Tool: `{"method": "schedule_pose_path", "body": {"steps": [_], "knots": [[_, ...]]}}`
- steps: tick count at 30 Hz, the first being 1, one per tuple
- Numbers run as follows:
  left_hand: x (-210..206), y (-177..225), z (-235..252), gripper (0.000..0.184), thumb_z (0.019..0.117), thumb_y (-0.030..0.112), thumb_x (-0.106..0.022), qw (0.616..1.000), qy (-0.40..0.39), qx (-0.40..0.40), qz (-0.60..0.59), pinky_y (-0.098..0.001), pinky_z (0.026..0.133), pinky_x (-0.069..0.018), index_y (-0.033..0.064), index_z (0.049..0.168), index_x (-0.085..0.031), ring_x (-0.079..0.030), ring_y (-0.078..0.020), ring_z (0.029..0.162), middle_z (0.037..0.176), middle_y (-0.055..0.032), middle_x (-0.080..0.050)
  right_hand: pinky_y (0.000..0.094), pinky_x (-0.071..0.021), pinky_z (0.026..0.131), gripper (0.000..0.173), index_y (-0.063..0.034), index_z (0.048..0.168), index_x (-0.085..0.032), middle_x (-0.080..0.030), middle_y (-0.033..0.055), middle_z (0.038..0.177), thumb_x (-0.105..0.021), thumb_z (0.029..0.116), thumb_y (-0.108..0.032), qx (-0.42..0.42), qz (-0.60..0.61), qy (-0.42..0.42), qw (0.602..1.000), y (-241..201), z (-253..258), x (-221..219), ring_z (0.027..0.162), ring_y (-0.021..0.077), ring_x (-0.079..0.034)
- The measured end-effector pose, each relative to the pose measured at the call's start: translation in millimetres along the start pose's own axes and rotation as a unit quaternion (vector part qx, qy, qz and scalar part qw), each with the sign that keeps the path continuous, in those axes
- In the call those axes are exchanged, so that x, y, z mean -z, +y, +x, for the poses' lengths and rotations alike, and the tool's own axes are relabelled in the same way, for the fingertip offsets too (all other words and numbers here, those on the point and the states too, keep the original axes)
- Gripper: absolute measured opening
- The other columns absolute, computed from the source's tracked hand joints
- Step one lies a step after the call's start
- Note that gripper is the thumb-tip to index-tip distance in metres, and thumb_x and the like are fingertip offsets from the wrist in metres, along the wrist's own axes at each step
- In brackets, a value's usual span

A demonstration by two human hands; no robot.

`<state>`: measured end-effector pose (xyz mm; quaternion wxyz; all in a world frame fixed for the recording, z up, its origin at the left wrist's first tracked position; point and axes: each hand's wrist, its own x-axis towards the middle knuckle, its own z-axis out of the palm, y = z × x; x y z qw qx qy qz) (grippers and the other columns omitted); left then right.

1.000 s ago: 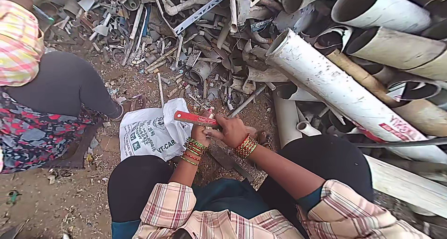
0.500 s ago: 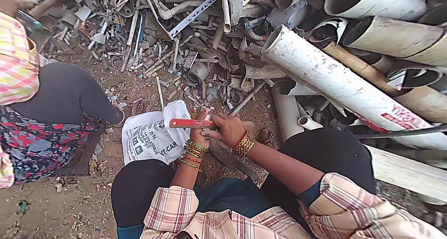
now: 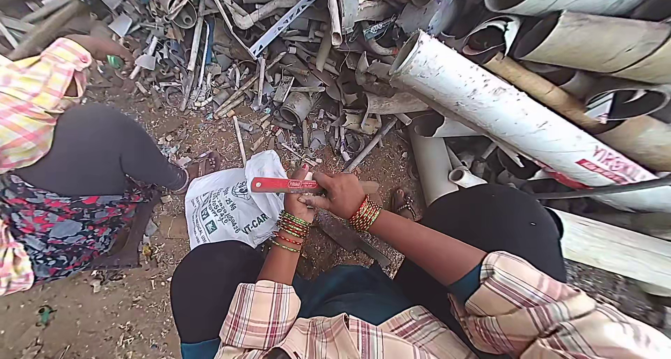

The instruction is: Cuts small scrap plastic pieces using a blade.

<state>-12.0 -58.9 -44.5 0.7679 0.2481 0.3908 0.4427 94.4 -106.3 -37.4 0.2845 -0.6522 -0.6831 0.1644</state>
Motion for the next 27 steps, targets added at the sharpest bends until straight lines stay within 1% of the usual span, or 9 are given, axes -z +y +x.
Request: {"method": "schedule_pose_path", "body": {"steps": [3,6,8,10,13,16,20,23,27], "knots": [[2.6,0.3,1.9,0.030,0.1083,0.016,-0.038,1.000,-0.016,-0.012,0.001,-0.0242,0.066,-0.0565,0.0131,0.092,-0.062,-0.066,-0.0071,0.069,0.075,0.0011,-0.066,0.0545,-0.0500,0.057,0.061,0.0038,0.093,-0.068,-0.065,0.0187,0.069,-0.061,0.0945,-0.057,0.000,0.001,-0.008,1.000,-3.4,-0.3,2.2,0.066,0.0385,-0.068],[-1.9,3.0,-0.1,0.035,0.1095,0.019,-0.034,1.000,-0.021,-0.016,-0.006,-0.0243,0.066,-0.0572,0.0129,0.092,-0.064,-0.067,-0.0070,0.069,0.074,0.0007,-0.068,0.0491,-0.0485,0.050,0.060,0.0018,0.086,-0.066,-0.062,0.0148,0.064,-0.064,0.0898,-0.058,0.052,-0.013,0.079,0.995,-0.1,1.9,0.8,0.058,0.0336,-0.066],[-2.4,2.9,-2.4,0.039,0.1101,0.019,-0.025,0.999,-0.037,-0.025,0.003,-0.0228,0.068,-0.0565,0.0150,0.096,-0.061,-0.067,-0.0050,0.071,0.077,0.0029,-0.068,0.0471,-0.0474,0.048,0.064,0.0011,0.086,-0.065,-0.062,0.0133,0.065,-0.064,0.0853,-0.063,0.056,-0.017,0.104,0.993,1.2,3.9,2.3,0.057,0.0313,-0.065],[-1.4,1.0,-2.1,0.039,0.1094,0.017,-0.023,0.999,-0.033,-0.029,0.008,-0.0224,0.067,-0.0559,0.0151,0.097,-0.060,-0.066,-0.0043,0.071,0.077,0.0034,-0.068,0.0482,-0.0478,0.049,0.065,0.0010,0.087,-0.065,-0.062,0.0140,0.066,-0.066,0.0851,-0.063,0.044,-0.018,0.083,0.995,1.2,3.9,3.7,0.059,0.0323,-0.065],[-1.1,1.8,-0.3,0.031,0.1093,0.016,-0.034,1.000,-0.015,-0.026,0.008,-0.0241,0.067,-0.0565,0.0135,0.095,-0.062,-0.067,-0.0062,0.071,0.076,0.0017,-0.067,0.0510,-0.0494,0.052,0.060,0.0030,0.090,-0.067,-0.063,0.0161,0.066,-0.064,0.0911,-0.057,0.035,0.000,0.048,0.998,-0.2,0.5,0.9,0.061,0.0352,-0.067],[0.4,1.6,0.4,0.030,0.1085,0.015,-0.037,1.000,-0.013,-0.025,0.005,-0.0229,0.065,-0.0565,0.0131,0.092,-0.062,-0.066,-0.0058,0.068,0.074,0.0020,-0.066,0.0526,-0.0505,0.055,0.056,0.0045,0.090,-0.067,-0.065,0.0182,0.069,-0.063,0.0947,-0.051,0.033,0.013,0.029,0.999,-2.4,-1.6,-0.1,0.064,0.0372,-0.068],[-5.3,3.2,-1.4,0.034,0.1101,0.019,-0.034,1.000,-0.004,-0.019,0.004,-0.0231,0.065,-0.0563,0.0137,0.092,-0.062,-0.067,-0.0058,0.069,0.074,0.0020,-0.067,0.0508,-0.0500,0.051,0.058,0.0017,0.086,-0.065,-0.063,0.0166,0.067,-0.064,0.0910,-0.056,0.053,-0.021,0.068,0.996,0.9,2.5,3.4,0.061,0.0359,-0.067],[-3.6,1.5,-2.8,0.035,0.1100,0.017,-0.025,1.000,-0.014,-0.022,0.010,-0.0246,0.071,-0.0563,0.0135,0.099,-0.059,-0.067,-0.0067,0.075,0.080,0.0015,-0.067,0.0498,-0.0492,0.051,0.065,0.0022,0.089,-0.064,-0.063,0.0157,0.067,-0.062,0.0880,-0.063,0.042,-0.026,0.064,0.997,1.8,4.3,5.3,0.061,0.0348,-0.067],[-2.4,-0.1,-1.9,0.035,0.1105,0.019,-0.030,0.999,0.001,-0.020,0.029,-0.0227,0.064,-0.0550,0.0133,0.093,-0.060,-0.064,-0.0058,0.067,0.073,0.0020,-0.065,0.0490,-0.0489,0.051,0.062,0.0031,0.091,-0.065,-0.062,0.0155,0.066,-0.064,0.0900,-0.059,0.034,-0.017,0.048,0.998,3.4,1.9,1.4,0.060,0.0339,-0.066]]}}
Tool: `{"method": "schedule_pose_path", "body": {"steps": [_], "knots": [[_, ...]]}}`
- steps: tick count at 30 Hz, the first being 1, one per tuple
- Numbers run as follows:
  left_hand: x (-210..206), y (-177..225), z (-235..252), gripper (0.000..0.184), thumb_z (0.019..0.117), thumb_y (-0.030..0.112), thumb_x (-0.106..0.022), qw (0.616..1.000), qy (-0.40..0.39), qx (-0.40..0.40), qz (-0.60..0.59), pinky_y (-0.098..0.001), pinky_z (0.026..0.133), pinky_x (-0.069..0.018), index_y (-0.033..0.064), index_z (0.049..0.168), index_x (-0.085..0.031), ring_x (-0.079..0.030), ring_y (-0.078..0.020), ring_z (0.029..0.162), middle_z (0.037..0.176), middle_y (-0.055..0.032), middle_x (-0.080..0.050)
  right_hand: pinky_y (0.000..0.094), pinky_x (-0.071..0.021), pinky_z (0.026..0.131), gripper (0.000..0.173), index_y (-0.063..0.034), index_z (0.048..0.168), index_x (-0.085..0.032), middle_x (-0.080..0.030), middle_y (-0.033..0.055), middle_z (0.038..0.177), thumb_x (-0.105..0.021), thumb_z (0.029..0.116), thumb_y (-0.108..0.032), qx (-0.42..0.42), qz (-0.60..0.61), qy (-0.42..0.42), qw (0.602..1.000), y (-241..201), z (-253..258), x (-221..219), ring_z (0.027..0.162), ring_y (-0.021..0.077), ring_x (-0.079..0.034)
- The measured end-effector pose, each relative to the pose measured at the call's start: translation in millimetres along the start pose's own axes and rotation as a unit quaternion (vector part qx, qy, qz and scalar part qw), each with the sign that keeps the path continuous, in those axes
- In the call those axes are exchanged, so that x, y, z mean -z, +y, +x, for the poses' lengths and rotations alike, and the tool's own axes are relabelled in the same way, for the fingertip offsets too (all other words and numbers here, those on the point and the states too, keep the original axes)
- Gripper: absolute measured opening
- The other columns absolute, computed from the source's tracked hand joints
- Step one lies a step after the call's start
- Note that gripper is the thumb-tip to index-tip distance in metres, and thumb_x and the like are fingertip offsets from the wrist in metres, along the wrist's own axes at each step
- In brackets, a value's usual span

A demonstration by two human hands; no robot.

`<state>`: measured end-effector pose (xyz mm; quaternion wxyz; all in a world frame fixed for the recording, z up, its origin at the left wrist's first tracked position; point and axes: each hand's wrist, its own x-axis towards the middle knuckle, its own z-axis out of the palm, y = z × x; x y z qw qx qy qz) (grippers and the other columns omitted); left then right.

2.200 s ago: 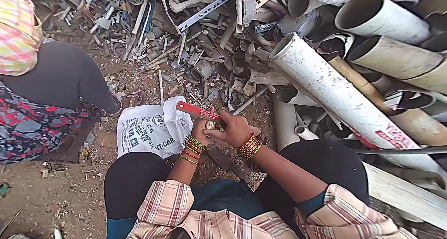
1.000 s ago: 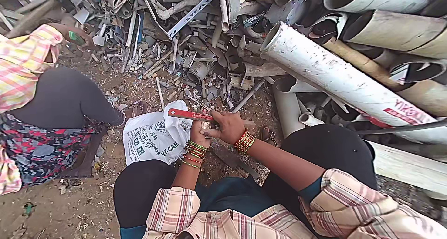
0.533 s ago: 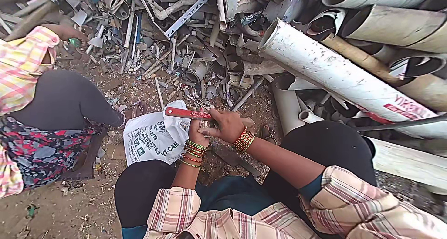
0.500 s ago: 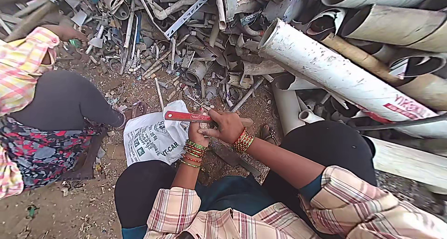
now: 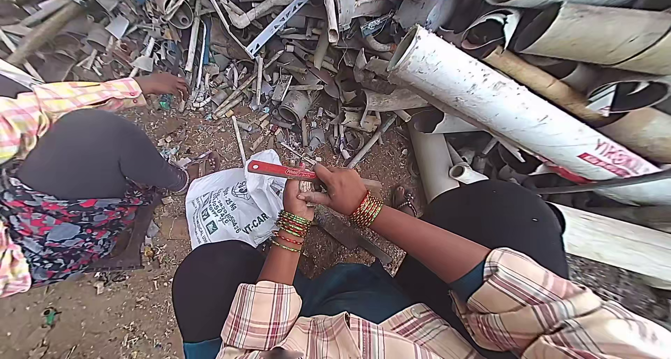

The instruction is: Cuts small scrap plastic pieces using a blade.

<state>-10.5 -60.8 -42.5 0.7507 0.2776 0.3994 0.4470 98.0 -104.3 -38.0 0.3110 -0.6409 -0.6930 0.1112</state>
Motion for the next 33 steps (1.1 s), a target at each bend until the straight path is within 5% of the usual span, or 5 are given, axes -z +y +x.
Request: {"method": "schedule_pose_path", "body": {"steps": [11,17,23,30,33], "knots": [[-3.0,-0.5,-0.8,0.035,0.1101,0.022,-0.035,1.000,0.024,0.013,-0.002,-0.0225,0.062,-0.0539,0.0137,0.088,-0.060,-0.063,-0.0062,0.064,0.069,0.0021,-0.063,0.0471,-0.0501,0.050,0.061,0.0016,0.084,-0.063,-0.062,0.0147,0.065,-0.060,0.0907,-0.059,0.035,-0.034,0.066,0.997,3.3,-4.0,-10.8,0.058,0.0331,-0.067],[-0.6,-1.8,1.2,0.032,0.1100,0.020,-0.035,1.000,0.018,0.015,0.001,-0.0211,0.061,-0.0539,0.0127,0.095,-0.062,-0.063,-0.0049,0.064,0.072,0.0026,-0.064,0.0472,-0.0499,0.050,0.059,0.0022,0.083,-0.064,-0.062,0.0148,0.064,-0.061,0.0920,-0.056,0.048,-0.022,0.055,0.997,4.7,-4.0,-9.7,0.058,0.0332,-0.066],[-1.1,-2.1,1.5,0.029,0.1099,0.021,-0.039,0.999,0.046,0.014,0.001,-0.0234,0.065,-0.0547,0.0118,0.094,-0.061,-0.065,-0.0063,0.068,0.074,0.0010,-0.065,0.0520,-0.0522,0.053,0.065,0.0060,0.113,-0.070,-0.068,0.0173,0.070,-0.059,0.0950,-0.055,0.019,-0.006,-0.005,1.000,3.1,-3.8,-6.7,0.061,0.0366,-0.068],[5.1,-5.3,4.6,0.032,0.1090,0.016,-0.037,1.000,0.013,0.003,-0.028,-0.0202,0.062,-0.0540,0.0126,0.088,-0.061,-0.063,-0.0046,0.065,0.072,0.0023,-0.063,0.0539,-0.0511,0.056,0.055,0.0051,0.093,-0.068,-0.066,0.0202,0.071,-0.057,0.0996,-0.049,-0.005,0.004,-0.056,0.998,-4.1,-3.7,-3.5,0.066,0.0399,-0.069],[5.5,-5.8,5.3,0.034,0.1092,0.015,-0.035,0.999,0.004,0.001,-0.046,-0.0200,0.061,-0.0540,0.0123,0.087,-0.060,-0.063,-0.0045,0.065,0.071,0.0019,-0.063,0.0553,-0.0518,0.058,0.057,0.0058,0.097,-0.069,-0.067,0.0216,0.073,-0.055,0.1008,-0.049,-0.013,0.004,-0.076,0.997,-7.0,-2.6,0.2,0.068,0.0416,-0.070]]}}
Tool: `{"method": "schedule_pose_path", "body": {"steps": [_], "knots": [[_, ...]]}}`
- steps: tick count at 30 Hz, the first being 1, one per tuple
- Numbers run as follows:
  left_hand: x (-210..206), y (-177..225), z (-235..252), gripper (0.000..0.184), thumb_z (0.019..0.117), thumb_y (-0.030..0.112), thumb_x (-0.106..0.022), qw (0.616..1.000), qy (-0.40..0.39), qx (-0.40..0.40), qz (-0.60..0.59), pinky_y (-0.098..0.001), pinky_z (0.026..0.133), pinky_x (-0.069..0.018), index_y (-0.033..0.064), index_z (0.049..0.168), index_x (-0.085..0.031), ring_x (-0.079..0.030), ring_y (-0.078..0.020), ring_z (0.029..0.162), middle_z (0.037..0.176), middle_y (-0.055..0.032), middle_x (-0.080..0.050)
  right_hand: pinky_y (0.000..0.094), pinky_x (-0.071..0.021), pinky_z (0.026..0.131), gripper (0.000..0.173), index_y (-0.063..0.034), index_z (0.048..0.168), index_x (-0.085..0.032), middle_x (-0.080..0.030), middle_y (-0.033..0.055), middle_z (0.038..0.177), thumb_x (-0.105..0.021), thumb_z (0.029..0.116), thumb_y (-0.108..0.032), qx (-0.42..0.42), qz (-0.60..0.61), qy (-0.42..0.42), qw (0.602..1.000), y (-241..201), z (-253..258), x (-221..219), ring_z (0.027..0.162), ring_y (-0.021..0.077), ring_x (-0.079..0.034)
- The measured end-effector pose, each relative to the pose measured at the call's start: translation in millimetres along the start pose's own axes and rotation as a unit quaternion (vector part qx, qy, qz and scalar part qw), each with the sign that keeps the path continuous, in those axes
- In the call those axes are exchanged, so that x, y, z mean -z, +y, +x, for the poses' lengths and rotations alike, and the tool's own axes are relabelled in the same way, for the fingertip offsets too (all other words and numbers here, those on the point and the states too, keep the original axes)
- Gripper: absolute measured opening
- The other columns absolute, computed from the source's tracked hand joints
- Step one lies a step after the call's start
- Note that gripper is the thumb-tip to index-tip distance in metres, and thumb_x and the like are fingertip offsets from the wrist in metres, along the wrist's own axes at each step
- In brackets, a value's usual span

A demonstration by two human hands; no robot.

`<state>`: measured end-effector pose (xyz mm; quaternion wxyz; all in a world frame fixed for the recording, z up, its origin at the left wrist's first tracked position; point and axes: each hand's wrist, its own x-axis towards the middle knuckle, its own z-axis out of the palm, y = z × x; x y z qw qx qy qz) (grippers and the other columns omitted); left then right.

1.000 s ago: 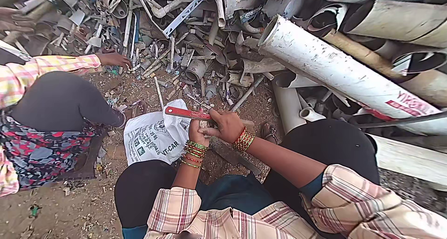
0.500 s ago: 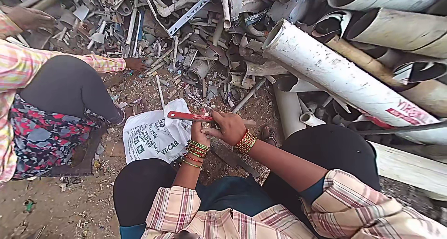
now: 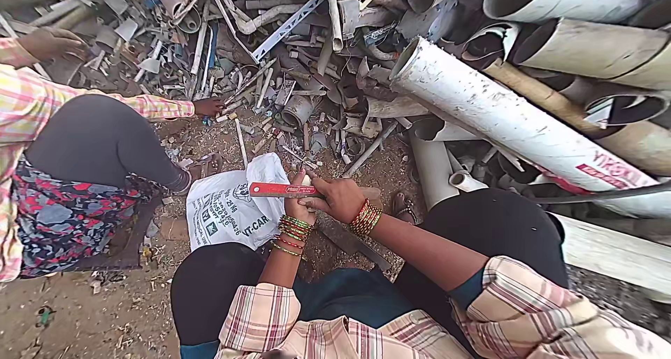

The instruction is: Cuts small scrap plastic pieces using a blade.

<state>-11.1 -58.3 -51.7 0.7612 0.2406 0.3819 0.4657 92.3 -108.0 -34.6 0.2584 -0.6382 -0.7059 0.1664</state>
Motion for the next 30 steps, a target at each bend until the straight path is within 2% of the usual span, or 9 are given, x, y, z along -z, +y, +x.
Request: {"method": "schedule_pose_path", "body": {"steps": [6,12,14,16,20,23,25,27,30], "knots": [[2.0,-1.1,0.2,0.037,0.1111,0.018,-0.028,0.999,-0.010,-0.002,-0.036,-0.0201,0.065,-0.0551,0.0107,0.095,-0.060,-0.065,-0.0048,0.069,0.077,0.0012,-0.065,0.0582,-0.0503,0.067,0.053,0.0063,0.100,-0.066,-0.068,0.0249,0.083,-0.052,0.1047,-0.045,-0.008,0.003,-0.094,0.996,-9.5,3.0,18.7,0.081,0.0444,-0.070],[-7.1,17.5,7.8,0.032,0.1125,0.025,-0.031,0.998,0.056,0.008,0.033,-0.0178,0.051,-0.0489,0.0129,0.093,-0.054,-0.057,-0.0039,0.055,0.067,0.0028,-0.057,0.0565,-0.0483,0.062,0.063,0.0069,0.100,-0.066,-0.063,0.0197,0.073,-0.061,0.0959,-0.056,-0.014,0.071,-0.034,0.997,-2.8,-1.8,43.3,0.070,0.0388,-0.065],[-7.7,21.4,7.6,0.036,0.1127,0.026,-0.029,0.997,0.049,0.018,0.053,-0.0186,0.050,-0.0483,0.0107,0.096,-0.056,-0.057,-0.0058,0.055,0.069,0.0002,-0.059,0.0526,-0.0474,0.056,0.066,0.0044,0.093,-0.065,-0.059,0.0139,0.066,-0.046,0.1006,-0.059,-0.020,0.069,0.008,0.997,9.8,-4.1,52.4,0.063,0.0336,-0.063],[-10.2,23.7,6.2,0.038,0.1129,0.029,-0.030,0.995,0.056,0.037,0.069,-0.0182,0.049,-0.0474,0.0091,0.095,-0.056,-0.056,-0.0068,0.054,0.069,-0.0009,-0.059,0.0475,-0.0440,0.053,0.058,0.0020,0.086,-0.064,-0.052,0.0090,0.059,-0.036,0.1067,-0.045,-0.039,0.074,0.057,0.995,17.7,-6.0,56.1,0.056,0.0281,-0.057],[-16.0,23.1,2.2,0.038,0.1128,0.029,-0.031,0.993,0.070,0.056,0.083,-0.0199,0.050,-0.0491,0.0073,0.095,-0.056,-0.057,-0.0084,0.054,0.070,-0.0021,-0.059,0.0512,-0.0448,0.059,0.042,0.0037,0.090,-0.063,-0.055,0.0141,0.064,-0.057,0.1050,-0.035,-0.119,0.060,0.018,0.991,9.6,-6.8,63.7,0.062,0.0325,-0.059],[-17.3,19.2,1.9,0.034,0.1126,0.026,-0.031,0.994,0.051,0.050,0.085,-0.0204,0.051,-0.0505,0.0066,0.100,-0.056,-0.058,-0.0088,0.055,0.071,-0.0030,-0.059,0.0580,-0.0491,0.076,0.041,0.0043,0.111,-0.064,-0.065,0.0206,0.083,-0.073,0.0954,-0.032,-0.179,0.048,-0.072,0.980,-0.2,-2.8,71.6,0.082,0.0389,-0.065],[-17.3,18.0,1.6,0.029,0.1129,0.025,-0.031,0.993,0.031,0.046,0.100,-0.0189,0.050,-0.0495,0.0060,0.107,-0.053,-0.057,-0.0076,0.055,0.074,-0.0030,-0.058,0.0573,-0.0490,0.077,0.042,0.0044,0.119,-0.063,-0.065,0.0202,0.085,-0.075,0.0942,-0.028,-0.187,0.056,-0.081,0.977,1.4,-1.5,72.0,0.081,0.0376,-0.064],[-19.4,18.4,0.7,0.030,0.1130,0.024,-0.031,0.992,0.027,0.051,0.112,-0.0176,0.049,-0.0479,0.0049,0.105,-0.053,-0.057,-0.0073,0.054,0.073,-0.0032,-0.059,0.0545,-0.0480,0.074,0.035,0.0039,0.111,-0.061,-0.062,0.0175,0.080,-0.072,0.0968,-0.026,-0.191,0.056,-0.079,0.977,4.2,-1.5,72.3,0.078,0.0348,-0.062],[-19.6,17.4,0.3,0.032,0.1129,0.023,-0.032,0.990,0.025,0.056,0.126,-0.0179,0.049,-0.0483,0.0038,0.103,-0.056,-0.057,-0.0074,0.055,0.073,-0.0040,-0.060,0.0546,-0.0480,0.072,0.042,0.0045,0.107,-0.063,-0.062,0.0183,0.079,-0.070,0.0976,-0.036,-0.180,0.056,-0.066,0.980,7.2,-3.6,69.9,0.077,0.0355,-0.063]]}}
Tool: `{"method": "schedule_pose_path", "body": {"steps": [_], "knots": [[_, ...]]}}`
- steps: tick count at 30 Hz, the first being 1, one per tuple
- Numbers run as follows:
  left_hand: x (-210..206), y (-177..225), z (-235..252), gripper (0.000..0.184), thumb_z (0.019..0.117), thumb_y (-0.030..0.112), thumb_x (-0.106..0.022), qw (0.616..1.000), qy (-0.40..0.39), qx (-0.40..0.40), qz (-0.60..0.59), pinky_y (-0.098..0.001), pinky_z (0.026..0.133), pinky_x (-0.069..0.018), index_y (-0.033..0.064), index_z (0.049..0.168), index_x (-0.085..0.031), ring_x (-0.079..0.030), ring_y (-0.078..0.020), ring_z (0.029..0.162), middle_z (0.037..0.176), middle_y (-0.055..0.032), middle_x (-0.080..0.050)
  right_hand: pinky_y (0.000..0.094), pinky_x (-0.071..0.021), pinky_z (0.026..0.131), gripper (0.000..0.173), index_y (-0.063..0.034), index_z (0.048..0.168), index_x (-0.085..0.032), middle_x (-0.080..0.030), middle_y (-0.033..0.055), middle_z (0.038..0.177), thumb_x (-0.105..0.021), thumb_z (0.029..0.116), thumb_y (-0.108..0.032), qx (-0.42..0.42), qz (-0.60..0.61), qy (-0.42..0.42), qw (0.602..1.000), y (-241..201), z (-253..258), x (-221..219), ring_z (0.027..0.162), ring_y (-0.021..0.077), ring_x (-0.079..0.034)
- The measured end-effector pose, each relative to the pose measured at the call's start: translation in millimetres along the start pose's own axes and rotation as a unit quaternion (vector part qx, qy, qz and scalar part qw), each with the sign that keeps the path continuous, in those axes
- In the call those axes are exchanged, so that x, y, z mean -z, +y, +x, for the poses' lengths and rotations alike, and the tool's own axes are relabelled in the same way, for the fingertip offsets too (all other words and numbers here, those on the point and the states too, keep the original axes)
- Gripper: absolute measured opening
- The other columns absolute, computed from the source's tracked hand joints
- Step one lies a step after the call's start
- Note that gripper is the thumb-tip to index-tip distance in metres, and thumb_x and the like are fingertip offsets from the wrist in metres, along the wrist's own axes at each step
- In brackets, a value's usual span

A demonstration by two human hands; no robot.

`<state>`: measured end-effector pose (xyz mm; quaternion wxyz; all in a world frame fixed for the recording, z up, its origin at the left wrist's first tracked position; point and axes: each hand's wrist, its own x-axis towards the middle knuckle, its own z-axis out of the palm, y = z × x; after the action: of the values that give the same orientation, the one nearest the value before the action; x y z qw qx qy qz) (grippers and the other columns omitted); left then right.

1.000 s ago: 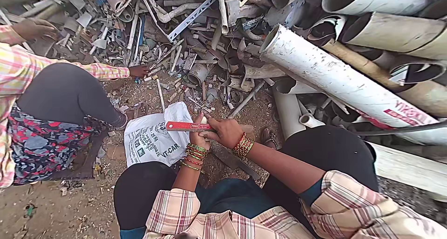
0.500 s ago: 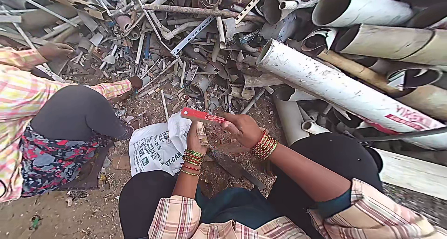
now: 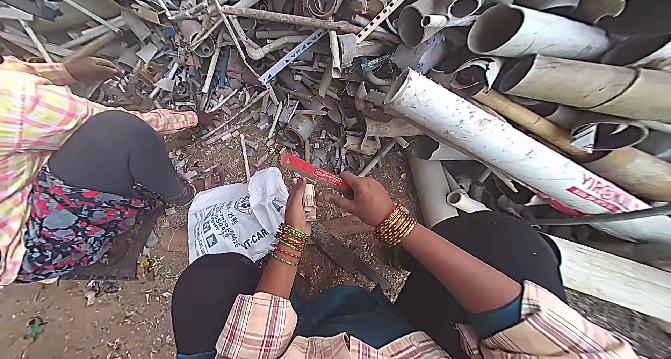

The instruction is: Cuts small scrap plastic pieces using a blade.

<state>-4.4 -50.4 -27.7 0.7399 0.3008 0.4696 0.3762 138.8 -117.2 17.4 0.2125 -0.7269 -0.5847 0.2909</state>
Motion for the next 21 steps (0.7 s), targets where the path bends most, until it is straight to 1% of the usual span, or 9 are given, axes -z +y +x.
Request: {"method": "schedule_pose_path", "body": {"steps": [2,5,7,9,11,14,16,18,21], "knots": [[0.9,-3.7,1.5,0.032,0.1125,0.021,-0.033,1.000,-0.002,-0.008,0.012,-0.0188,0.052,-0.0493,0.0030,0.105,-0.058,-0.058,-0.0075,0.057,0.074,-0.0041,-0.061,0.0562,-0.0495,0.072,0.050,0.0047,0.107,-0.064,-0.064,0.0188,0.079,-0.064,0.1003,-0.045,0.006,0.004,0.002,1.000,3.3,0.0,-4.5,0.078,0.0365,-0.065],[0.8,-4.9,0.0,0.031,0.1124,0.019,-0.031,1.000,-0.004,-0.010,0.029,-0.0192,0.053,-0.0494,0.0031,0.106,-0.056,-0.058,-0.0073,0.058,0.075,-0.0035,-0.059,0.0537,-0.0457,0.066,0.049,0.0051,0.092,-0.063,-0.057,0.0158,0.069,-0.049,0.1079,-0.039,0.020,0.024,0.031,0.999,7.5,-0.1,-14.1,0.069,0.0341,-0.060],[0.1,-4.4,-1.5,0.031,0.1124,0.018,-0.030,0.999,-0.005,-0.008,0.034,-0.0186,0.053,-0.0492,0.0034,0.105,-0.056,-0.057,-0.0068,0.057,0.074,-0.0031,-0.059,0.0529,-0.0452,0.066,0.049,0.0047,0.088,-0.062,-0.056,0.0153,0.068,-0.048,0.1085,-0.037,0.015,0.030,0.039,0.999,7.3,0.8,-16.7,0.068,0.0333,-0.060],[1.8,-4.7,-2.0,0.030,0.1122,0.017,-0.030,0.999,-0.023,-0.012,0.033,-0.0185,0.053,-0.0488,0.0034,0.106,-0.056,-0.057,-0.0065,0.057,0.074,-0.0028,-0.059,0.0534,-0.0460,0.068,0.047,0.0050,0.093,-0.064,-0.057,0.0157,0.070,-0.048,0.1088,-0.037,0.002,0.041,0.030,0.999,5.7,2.0,-16.6,0.069,0.0334,-0.060],[4.7,-5.7,-3.5,0.029,0.1111,0.014,-0.030,0.997,-0.063,-0.037,0.036,-0.0171,0.054,-0.0502,0.0031,0.104,-0.056,-0.057,-0.0047,0.057,0.072,-0.0010,-0.059,0.0523,-0.0468,0.068,0.044,0.0048,0.098,-0.064,-0.058,0.0154,0.071,-0.047,0.1096,-0.034,-0.004,0.058,0.034,0.998,4.6,3.3,-17.4,0.070,0.0325,-0.060],[8.0,-8.0,-6.5,0.027,0.1073,0.008,-0.036,0.984,-0.122,-0.100,0.079,-0.0176,0.061,-0.0528,0.0005,0.102,-0.061,-0.060,-0.0022,0.062,0.074,0.0020,-0.063,0.0520,-0.0477,0.070,0.039,0.0051,0.102,-0.060,-0.057,0.0159,0.074,-0.040,0.1122,-0.027,-0.019,0.071,0.022,0.997,1.3,5.4,-16.3,0.072,0.0328,-0.060],[8.4,-9.2,-8.3,0.024,0.1051,0.005,-0.041,0.977,-0.128,-0.131,0.110,-0.0192,0.067,-0.0537,-0.0012,0.104,-0.063,-0.061,-0.0012,0.067,0.077,0.0035,-0.064,0.0531,-0.0484,0.073,0.038,0.0050,0.106,-0.060,-0.058,0.0174,0.077,-0.037,0.1130,-0.025,-0.030,0.070,0.009,0.997,-0.6,5.9,-15.0,0.075,0.0344,-0.062],[7.7,-8.8,-9.1,0.022,0.1048,0.004,-0.043,0.975,-0.115,-0.144,0.128,-0.0194,0.069,-0.0539,-0.0022,0.104,-0.063,-0.061,-0.0003,0.068,0.077,0.0038,-0.063,0.0542,-0.0484,0.074,0.038,0.0052,0.106,-0.060,-0.059,0.0189,0.078,-0.037,0.1130,-0.024,-0.033,0.054,0.003,0.998,-1.8,6.3,-15.1,0.078,0.0362,-0.063],[9.9,-9.0,-6.6,0.019,0.1039,0.003,-0.047,0.965,-0.113,-0.172,0.165,-0.0182,0.073,-0.0518,-0.0017,0.099,-0.064,-0.060,0.0023,0.072,0.078,0.0055,-0.062,0.0576,-0.0486,0.075,0.038,0.0056,0.108,-0.061,-0.062,0.0219,0.081,-0.038,0.1125,-0.024,-0.032,0.028,0.004,0.999,-2.9,6.1,-17.0,0.082,0.0402,-0.065]]}}
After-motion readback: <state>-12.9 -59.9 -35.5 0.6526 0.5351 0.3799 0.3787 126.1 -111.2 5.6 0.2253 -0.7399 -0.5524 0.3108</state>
